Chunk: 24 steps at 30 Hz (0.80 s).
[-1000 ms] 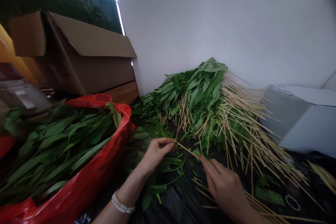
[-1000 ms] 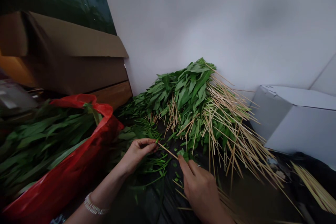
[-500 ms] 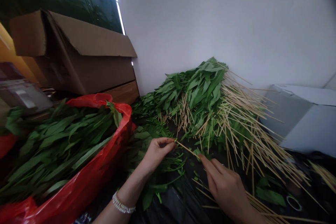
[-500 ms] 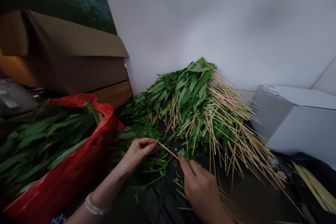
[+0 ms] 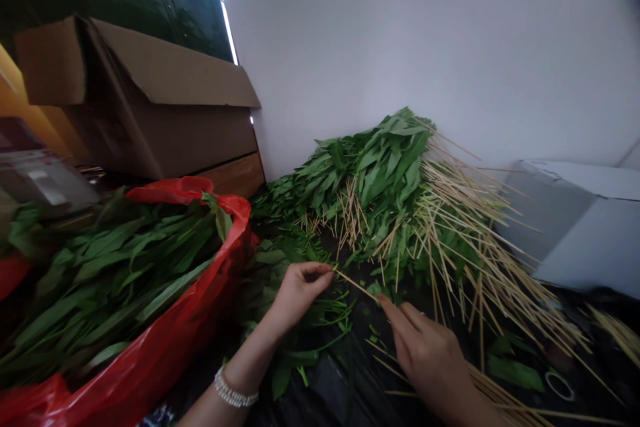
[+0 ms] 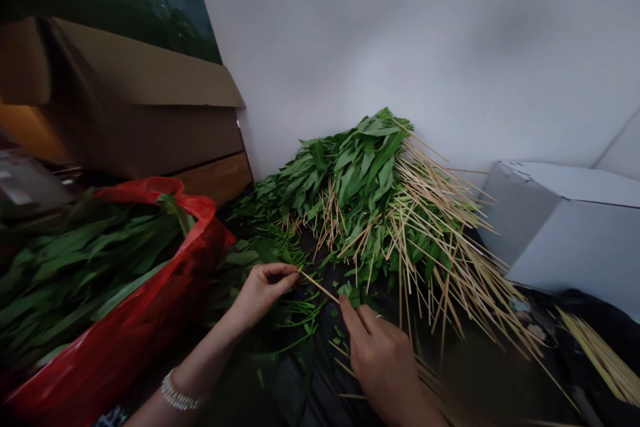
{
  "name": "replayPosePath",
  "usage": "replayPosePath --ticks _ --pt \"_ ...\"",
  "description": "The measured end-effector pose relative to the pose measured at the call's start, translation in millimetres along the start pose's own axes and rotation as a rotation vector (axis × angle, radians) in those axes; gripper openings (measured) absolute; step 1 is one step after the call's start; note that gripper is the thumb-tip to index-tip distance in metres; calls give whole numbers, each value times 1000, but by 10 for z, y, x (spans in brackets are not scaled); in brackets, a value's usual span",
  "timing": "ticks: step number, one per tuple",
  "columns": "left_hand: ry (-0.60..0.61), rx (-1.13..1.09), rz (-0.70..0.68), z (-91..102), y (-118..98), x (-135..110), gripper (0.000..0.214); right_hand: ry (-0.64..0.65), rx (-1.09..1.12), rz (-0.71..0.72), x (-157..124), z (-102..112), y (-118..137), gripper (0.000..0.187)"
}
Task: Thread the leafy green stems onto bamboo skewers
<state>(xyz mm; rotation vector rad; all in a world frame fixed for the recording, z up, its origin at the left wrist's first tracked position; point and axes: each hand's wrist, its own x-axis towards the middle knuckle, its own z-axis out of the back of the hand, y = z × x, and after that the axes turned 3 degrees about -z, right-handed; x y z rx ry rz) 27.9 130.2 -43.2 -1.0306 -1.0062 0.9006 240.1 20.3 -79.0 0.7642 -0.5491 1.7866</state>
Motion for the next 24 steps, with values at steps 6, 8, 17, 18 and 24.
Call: replayPosePath --ticks 6,8,17,18,24 --pt "0 93 -46 -23 -18 -15 18 15 5 1 -32 -41 20 40" --pt "23 60 -21 -24 -14 -9 19 15 10 -6 -34 -44 20 40" --pt "20 -243 116 27 -48 9 30 12 70 -22 -39 -34 50 39" --pt "26 -264 132 29 -51 6 30 10 76 -18 -40 -33 55 39" --pt "92 -324 190 20 -53 -10 29 -18 93 15 -33 -17 74 38"
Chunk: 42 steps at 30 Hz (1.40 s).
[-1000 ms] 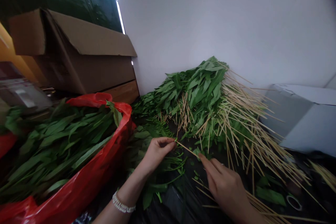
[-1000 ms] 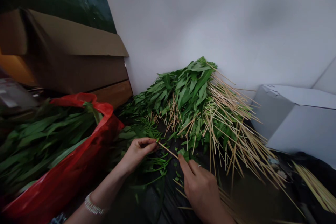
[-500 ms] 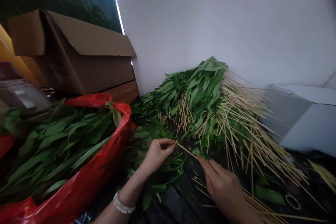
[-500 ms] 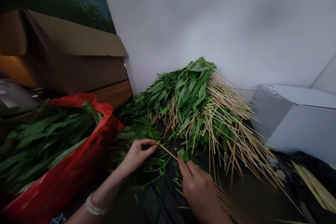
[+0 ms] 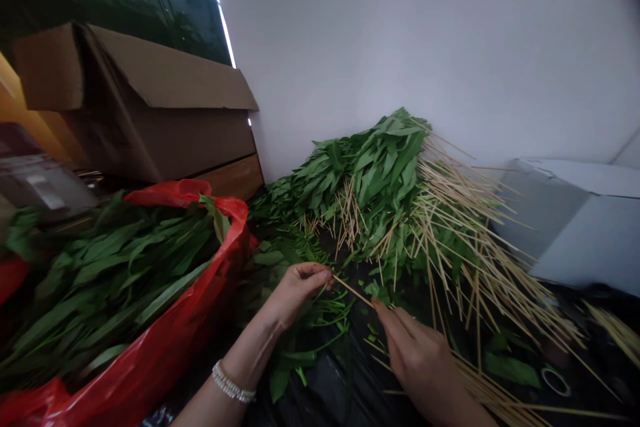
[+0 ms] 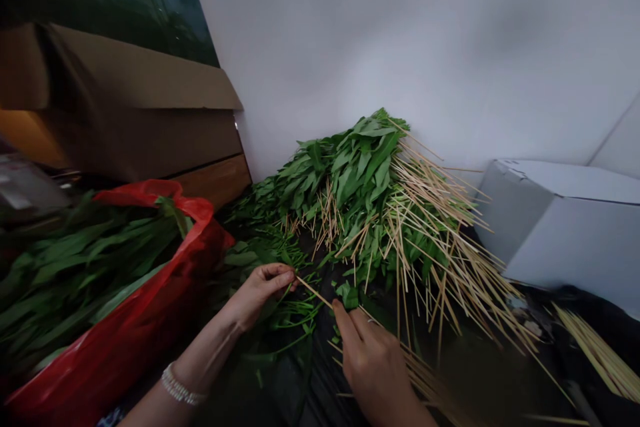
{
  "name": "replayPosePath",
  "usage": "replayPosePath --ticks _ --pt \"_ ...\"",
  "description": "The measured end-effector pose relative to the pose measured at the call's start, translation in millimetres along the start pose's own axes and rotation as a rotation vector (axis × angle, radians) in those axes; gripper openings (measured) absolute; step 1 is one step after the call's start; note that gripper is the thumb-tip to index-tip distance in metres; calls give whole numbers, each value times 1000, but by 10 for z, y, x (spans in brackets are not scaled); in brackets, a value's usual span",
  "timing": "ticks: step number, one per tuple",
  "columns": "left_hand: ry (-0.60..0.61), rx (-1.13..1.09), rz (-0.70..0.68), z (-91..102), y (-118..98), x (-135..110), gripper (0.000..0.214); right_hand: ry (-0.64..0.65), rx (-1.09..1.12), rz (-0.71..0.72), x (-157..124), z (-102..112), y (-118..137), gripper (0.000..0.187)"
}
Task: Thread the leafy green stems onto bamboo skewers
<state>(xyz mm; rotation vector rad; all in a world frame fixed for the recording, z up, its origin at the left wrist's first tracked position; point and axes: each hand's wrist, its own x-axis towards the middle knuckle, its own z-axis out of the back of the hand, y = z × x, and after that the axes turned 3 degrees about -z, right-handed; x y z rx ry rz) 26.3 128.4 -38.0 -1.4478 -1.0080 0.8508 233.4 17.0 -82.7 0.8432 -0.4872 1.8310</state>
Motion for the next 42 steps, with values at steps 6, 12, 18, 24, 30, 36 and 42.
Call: replayPosePath --ticks 6,12,18,24,30,36,42 --pt "35 -60 20 -31 0 -17 28 -24 4 -2 4 -12 19 37" --pt "84 -55 6 -38 47 -14 26 -30 7 3 6 -19 38 35" --pt "227 24 0 -134 143 -39 25 -9 32 6 22 -30 78 37" --pt "374 76 32 -208 145 -88 25 -4 58 14 26 -58 122 33" --pt "204 26 -43 58 71 2 35 -42 115 -28 54 5 106 25" --pt "133 453 -192 121 131 81 39 -57 134 -71 48 11 82 22" --pt "285 1069 -351 116 211 59 17 -45 131 -66 50 14 94 22"
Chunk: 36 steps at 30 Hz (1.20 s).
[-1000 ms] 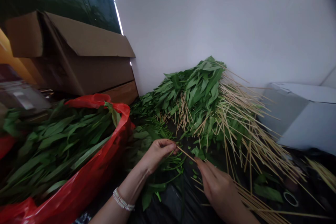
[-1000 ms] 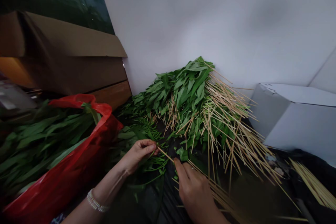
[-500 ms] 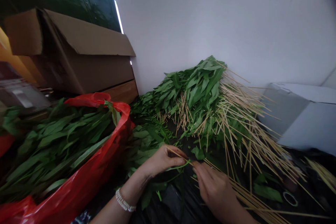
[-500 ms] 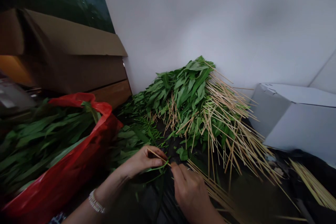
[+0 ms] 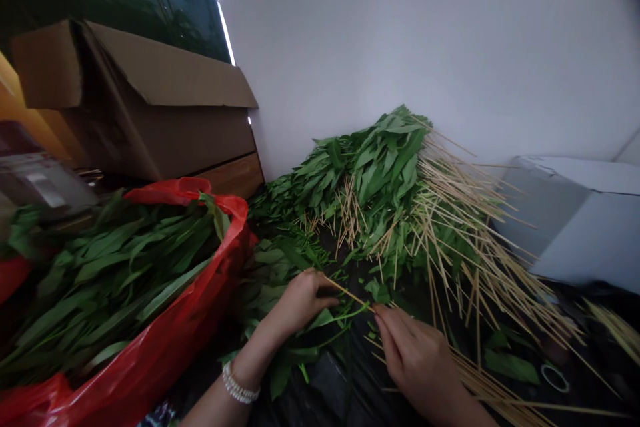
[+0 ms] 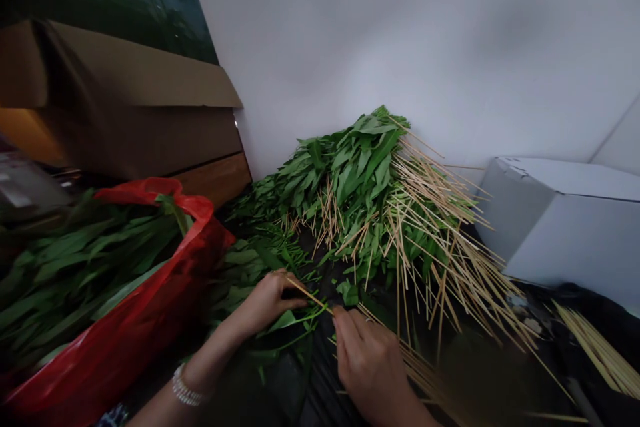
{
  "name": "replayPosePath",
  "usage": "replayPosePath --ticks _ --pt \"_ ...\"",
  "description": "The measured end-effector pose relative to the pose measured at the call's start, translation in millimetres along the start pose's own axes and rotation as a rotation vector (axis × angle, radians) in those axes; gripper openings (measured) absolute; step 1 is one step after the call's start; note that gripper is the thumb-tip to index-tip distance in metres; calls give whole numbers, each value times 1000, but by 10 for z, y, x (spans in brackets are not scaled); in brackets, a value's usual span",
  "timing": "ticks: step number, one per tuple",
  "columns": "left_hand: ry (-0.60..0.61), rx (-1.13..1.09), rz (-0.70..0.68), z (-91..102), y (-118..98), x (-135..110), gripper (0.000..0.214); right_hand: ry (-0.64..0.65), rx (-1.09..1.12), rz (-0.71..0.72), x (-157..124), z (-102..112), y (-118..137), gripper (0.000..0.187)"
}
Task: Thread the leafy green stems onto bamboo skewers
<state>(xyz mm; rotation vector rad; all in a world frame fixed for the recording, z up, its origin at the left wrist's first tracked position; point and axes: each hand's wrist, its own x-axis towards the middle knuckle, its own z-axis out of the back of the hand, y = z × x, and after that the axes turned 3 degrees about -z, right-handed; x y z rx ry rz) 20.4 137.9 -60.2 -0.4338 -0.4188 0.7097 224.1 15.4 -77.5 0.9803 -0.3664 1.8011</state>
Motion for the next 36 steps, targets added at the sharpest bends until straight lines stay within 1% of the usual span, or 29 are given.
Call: replayPosePath --ticks 3,5,6,8,11,14,16,19,22,25,28,32,36 --pt "36 18 -45 5 -13 -14 15 12 0 -3 8 8 2 22" --pt "31 8 -70 10 -33 -14 13 19 0 -6 11 11 3 22" --pt "13 -10 -71 15 -45 -11 13 17 -5 -6 10 11 2 22" --pt "-59 -85 -43 29 -65 1 14 17 -15 -12 7 7 -1 23" --pt "-197 -310 67 63 -72 27 16 25 -26 -30 -1 -4 -10 25" --pt "-283 -593 218 91 -60 41 21 37 -34 -50 -12 -15 -22 26" --pt "-310 -761 293 97 -56 38 27 54 -30 -62 -19 -20 -30 26" --pt "-318 -987 341 90 -63 23 32 63 -26 -71 -28 -29 -39 26" --pt "-311 -1117 365 82 -72 14 33 59 -32 -73 -33 -39 -48 26" --pt "-300 -1161 362 82 -74 14 32 53 -48 -80 -34 -46 -54 26" --pt "-266 -1158 347 86 -80 13 32 41 -59 -75 -26 -45 -55 26" --pt "-194 -1079 313 96 -103 4 33 38 -67 -77 -11 -32 -48 27" --pt "-197 -963 273 115 -132 1 36 49 -67 -83 -11 -26 -45 28"
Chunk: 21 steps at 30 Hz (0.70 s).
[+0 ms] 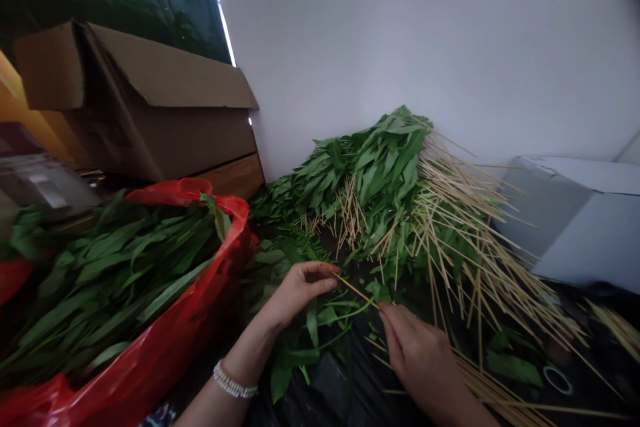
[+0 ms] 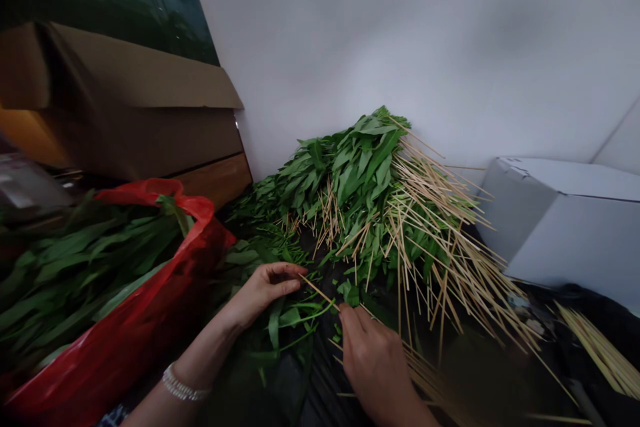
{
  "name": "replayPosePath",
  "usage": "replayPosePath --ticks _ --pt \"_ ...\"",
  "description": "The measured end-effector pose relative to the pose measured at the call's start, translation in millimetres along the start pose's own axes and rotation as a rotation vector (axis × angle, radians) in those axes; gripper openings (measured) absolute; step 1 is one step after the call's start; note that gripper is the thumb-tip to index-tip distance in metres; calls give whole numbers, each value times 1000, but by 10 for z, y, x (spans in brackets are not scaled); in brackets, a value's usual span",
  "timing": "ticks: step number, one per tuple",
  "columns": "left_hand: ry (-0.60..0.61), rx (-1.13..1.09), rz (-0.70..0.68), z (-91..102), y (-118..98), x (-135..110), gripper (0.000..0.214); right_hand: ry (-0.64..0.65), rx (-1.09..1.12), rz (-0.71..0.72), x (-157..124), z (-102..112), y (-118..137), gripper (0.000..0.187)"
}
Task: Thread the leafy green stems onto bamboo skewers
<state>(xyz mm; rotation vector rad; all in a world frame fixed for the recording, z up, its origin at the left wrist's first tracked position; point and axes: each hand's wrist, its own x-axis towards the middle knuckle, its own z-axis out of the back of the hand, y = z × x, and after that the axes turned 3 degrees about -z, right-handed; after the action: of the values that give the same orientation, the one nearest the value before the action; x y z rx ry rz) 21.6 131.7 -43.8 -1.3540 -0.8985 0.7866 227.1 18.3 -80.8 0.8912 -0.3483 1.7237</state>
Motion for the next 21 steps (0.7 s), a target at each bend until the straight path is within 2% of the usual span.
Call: replayPosePath --ticks 8,13,17,21 --pt "-7 192 -94 -35 21 26 26 -14 15 -9 -7 -7 -37 25" --pt "177 407 -147 -71 117 9 17 -40 19 -3 -17 -8 -40 23" --pt "355 597 -259 -138 115 -44 16 -10 39 6 -18 -5 -13 23" --pt "427 783 -318 -204 91 -101 23 8 24 32 -21 -12 20 22"
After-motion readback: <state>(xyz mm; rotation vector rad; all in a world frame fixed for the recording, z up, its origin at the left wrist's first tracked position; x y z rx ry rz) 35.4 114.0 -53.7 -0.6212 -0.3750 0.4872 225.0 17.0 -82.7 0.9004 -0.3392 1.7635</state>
